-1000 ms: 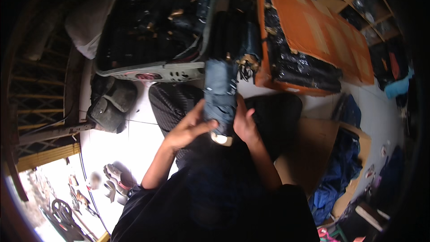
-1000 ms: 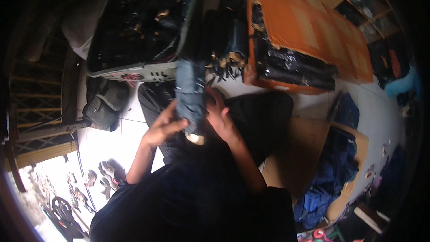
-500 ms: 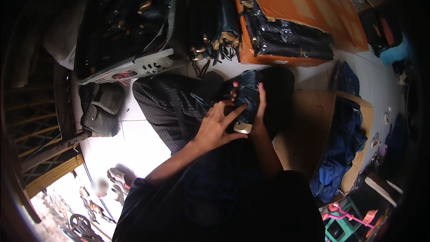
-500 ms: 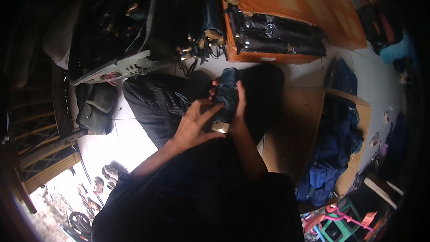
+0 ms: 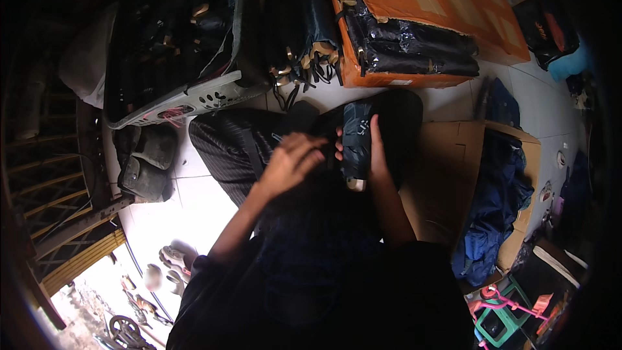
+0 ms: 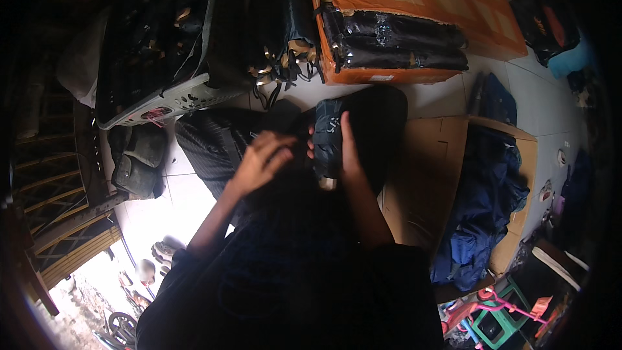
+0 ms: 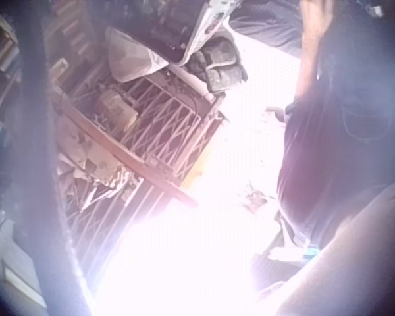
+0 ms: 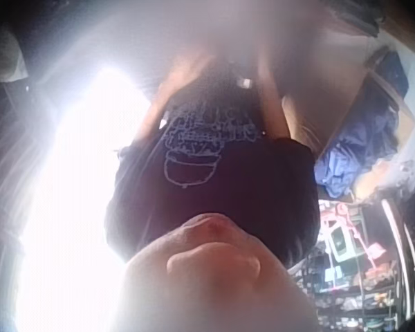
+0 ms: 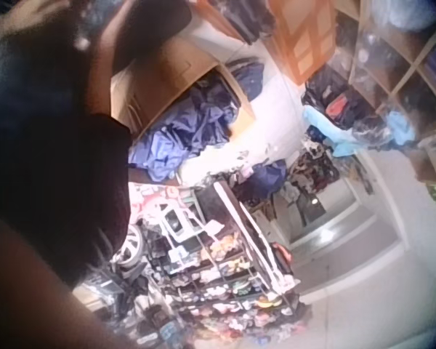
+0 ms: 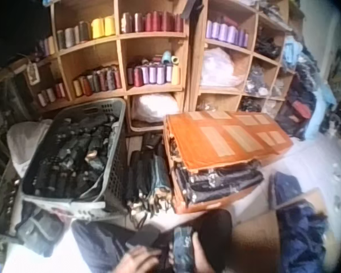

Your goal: The person sits on the floor and repeatedly picks up folded umbrellas, places them into grey drawstring pouches, and ties the pouches closed. The person then places the packed pouches into a cardboard box.

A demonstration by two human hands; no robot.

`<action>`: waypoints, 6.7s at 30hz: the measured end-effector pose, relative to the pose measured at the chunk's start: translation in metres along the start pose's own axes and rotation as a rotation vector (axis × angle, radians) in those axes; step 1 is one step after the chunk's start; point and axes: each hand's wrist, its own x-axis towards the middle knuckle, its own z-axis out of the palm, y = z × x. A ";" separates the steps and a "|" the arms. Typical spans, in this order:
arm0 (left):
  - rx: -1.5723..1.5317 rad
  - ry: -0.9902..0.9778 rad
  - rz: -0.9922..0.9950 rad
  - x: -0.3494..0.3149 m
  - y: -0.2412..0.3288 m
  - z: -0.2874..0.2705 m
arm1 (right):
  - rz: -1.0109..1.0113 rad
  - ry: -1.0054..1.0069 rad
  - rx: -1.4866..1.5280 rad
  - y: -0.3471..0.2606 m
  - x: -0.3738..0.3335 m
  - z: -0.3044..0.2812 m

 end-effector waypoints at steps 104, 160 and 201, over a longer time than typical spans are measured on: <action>-0.787 0.166 -0.666 -0.016 0.046 0.047 | -0.242 0.327 -0.738 0.037 -0.053 0.032; -1.256 0.388 -0.675 0.007 0.050 0.015 | -0.205 0.023 -0.842 0.049 -0.059 0.038; -1.247 0.520 -0.530 0.029 0.065 0.001 | -0.585 0.286 -1.245 0.032 -0.046 0.109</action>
